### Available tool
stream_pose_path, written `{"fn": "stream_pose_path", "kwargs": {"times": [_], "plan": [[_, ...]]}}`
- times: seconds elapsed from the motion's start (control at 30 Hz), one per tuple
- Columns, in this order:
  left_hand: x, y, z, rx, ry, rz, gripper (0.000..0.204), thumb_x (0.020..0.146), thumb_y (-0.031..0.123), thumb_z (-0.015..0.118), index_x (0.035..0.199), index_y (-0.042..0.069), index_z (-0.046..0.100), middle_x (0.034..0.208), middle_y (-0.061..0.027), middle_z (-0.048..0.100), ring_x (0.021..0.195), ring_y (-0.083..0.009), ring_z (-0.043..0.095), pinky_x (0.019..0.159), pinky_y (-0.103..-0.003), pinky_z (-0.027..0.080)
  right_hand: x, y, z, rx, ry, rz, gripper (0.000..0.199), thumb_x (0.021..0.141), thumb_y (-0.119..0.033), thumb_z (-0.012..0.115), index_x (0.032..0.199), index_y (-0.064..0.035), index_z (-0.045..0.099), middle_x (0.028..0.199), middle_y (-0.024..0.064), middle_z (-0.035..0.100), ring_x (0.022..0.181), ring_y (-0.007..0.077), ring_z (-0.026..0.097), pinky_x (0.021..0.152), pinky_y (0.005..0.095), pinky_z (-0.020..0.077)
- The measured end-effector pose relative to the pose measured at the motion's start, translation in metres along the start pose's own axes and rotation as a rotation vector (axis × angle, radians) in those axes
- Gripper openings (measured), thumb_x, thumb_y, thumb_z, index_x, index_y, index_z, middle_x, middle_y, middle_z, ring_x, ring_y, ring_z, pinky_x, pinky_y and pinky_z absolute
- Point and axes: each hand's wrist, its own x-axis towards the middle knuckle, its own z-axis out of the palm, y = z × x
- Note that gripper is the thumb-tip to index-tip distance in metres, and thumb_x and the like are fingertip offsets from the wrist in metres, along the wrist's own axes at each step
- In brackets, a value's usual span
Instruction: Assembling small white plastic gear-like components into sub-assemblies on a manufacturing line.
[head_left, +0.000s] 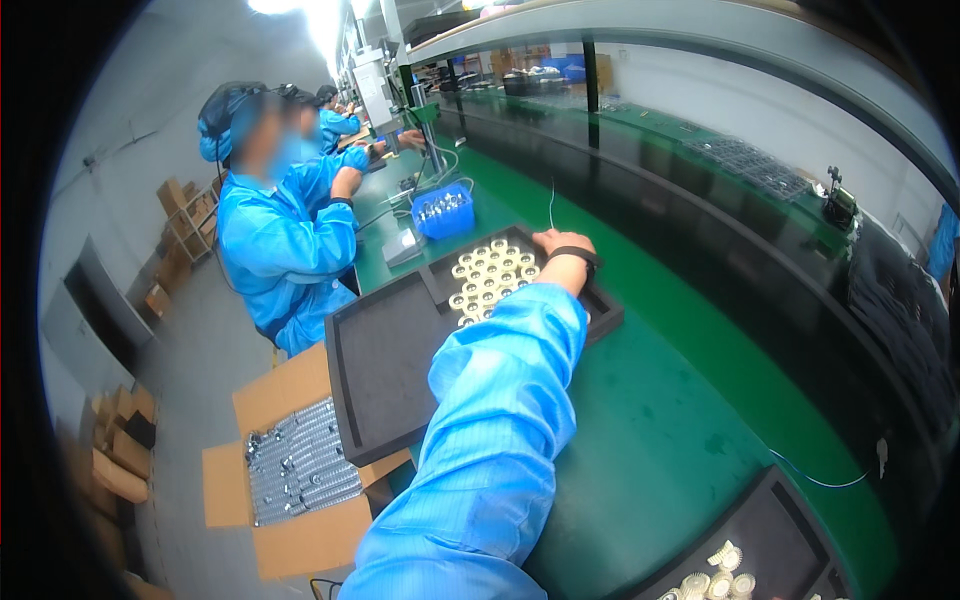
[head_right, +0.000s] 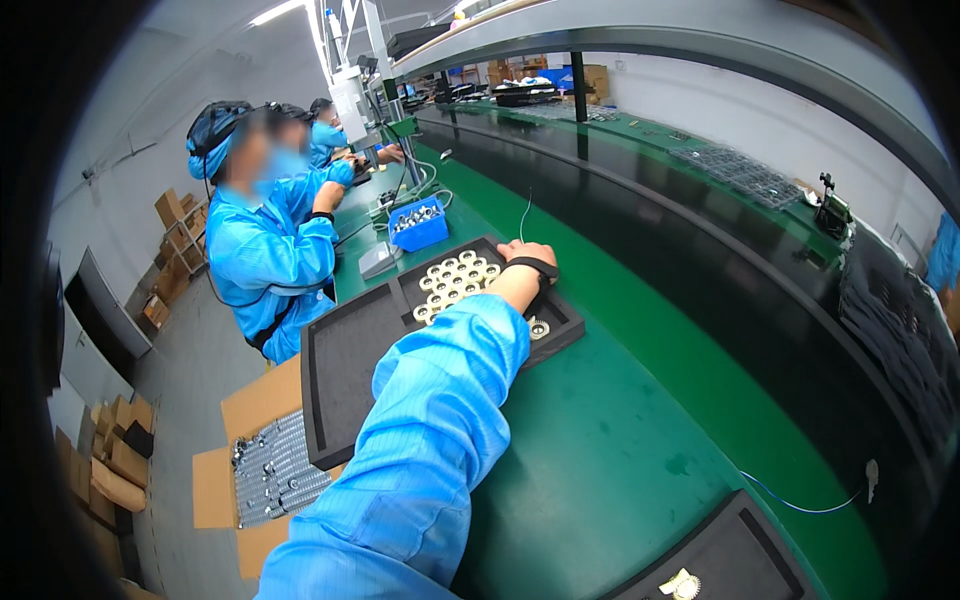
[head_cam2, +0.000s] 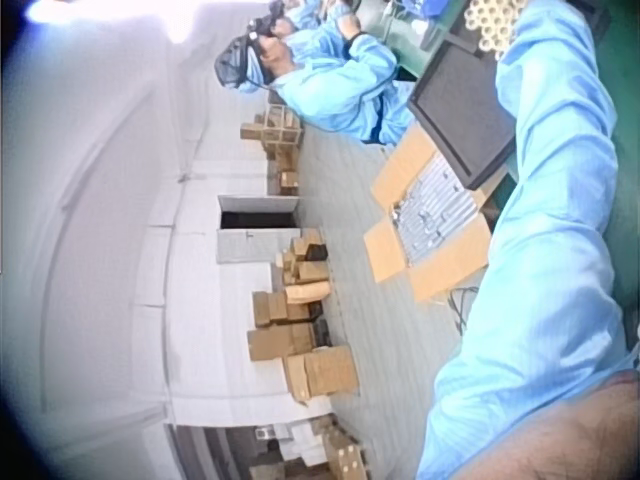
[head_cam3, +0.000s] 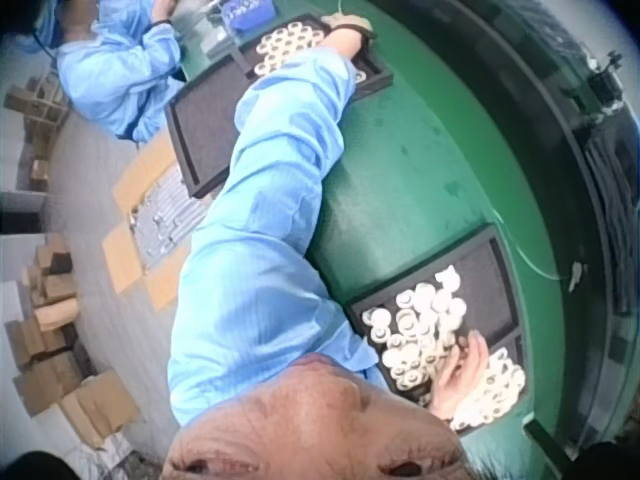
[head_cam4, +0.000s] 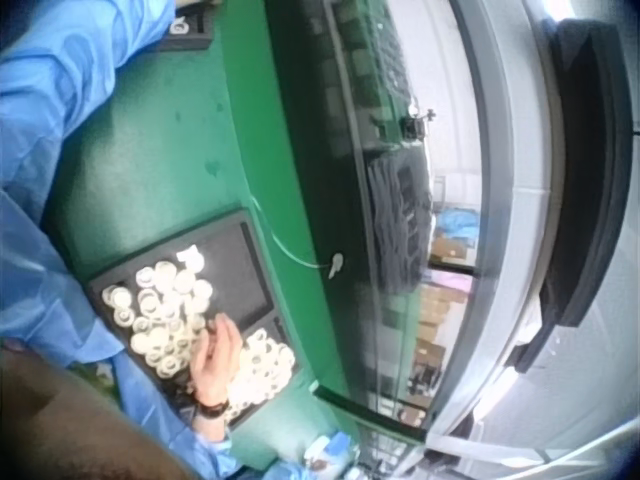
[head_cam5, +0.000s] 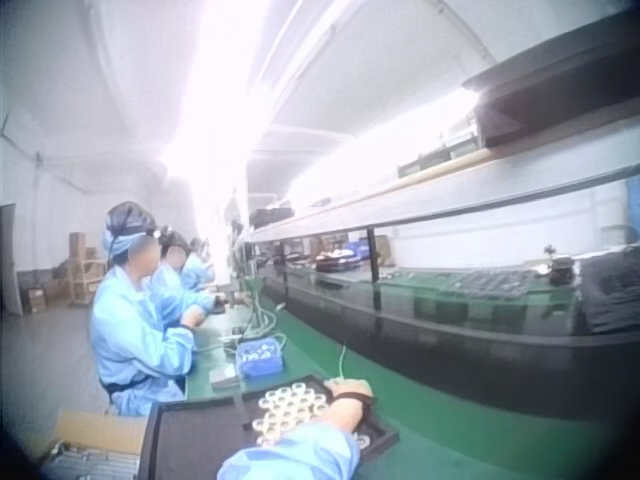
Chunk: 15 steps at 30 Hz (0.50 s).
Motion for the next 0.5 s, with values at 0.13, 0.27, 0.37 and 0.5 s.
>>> {"fn": "stream_pose_path", "kwargs": {"times": [0.13, 0.27, 0.37, 0.5], "plan": [[0.014, 0.014, 0.019, 0.032, 0.035, 0.129, 0.043, 0.084, 0.025, 0.059, 0.125, 0.010, 0.059, 0.134, -0.0130, 0.052, 0.125, -0.0379, 0.044, 0.103, -0.058, 0.030, 0.000, 0.001, 0.002, 0.010, -0.007, 0.038, 0.029, 0.093, -0.005, 0.056, 0.121, 0.0027, 0.054, 0.120, 0.0195, 0.053, 0.090, 0.0276, 0.061, 0.074, 0.0330, 0.0504], [0.027, 0.023, 0.027, -0.062, 0.096, 0.095, 0.042, 0.086, 0.024, 0.055, 0.125, 0.008, 0.059, 0.134, -0.0166, 0.051, 0.125, -0.0381, 0.045, 0.098, -0.054, 0.039, -0.006, 0.008, 0.003, 0.046, -0.009, 0.060, 0.029, 0.092, -0.004, 0.057, 0.121, 0.0030, 0.054, 0.119, 0.0195, 0.053, 0.090, 0.0267, 0.061, 0.075, 0.0330, 0.0505], [0.038, 0.019, 0.034, 0.024, 0.145, 0.075, 0.041, 0.087, 0.023, 0.054, 0.124, 0.006, 0.059, 0.133, -0.0188, 0.051, 0.123, -0.0381, 0.047, 0.095, -0.053, 0.042, -0.005, 0.009, 0.001, 0.049, -0.020, 0.054, 0.030, 0.092, -0.004, 0.056, 0.121, 0.0033, 0.054, 0.120, 0.0196, 0.053, 0.090, 0.0265, 0.061, 0.075, 0.0330, 0.0507], [0.036, 0.014, 0.024, -0.095, -0.017, 0.134, 0.043, 0.087, 0.022, 0.054, 0.125, 0.004, 0.056, 0.130, -0.0189, 0.055, 0.121, -0.0375, 0.052, 0.096, -0.054, 0.042, -0.007, 0.009, 0.002, 0.056, -0.040, 0.080, 0.029, 0.093, -0.005, 0.055, 0.121, 0.0035, 0.054, 0.121, 0.0200, 0.052, 0.092, 0.0271, 0.060, 0.076, 0.0329, 0.0506]]}}
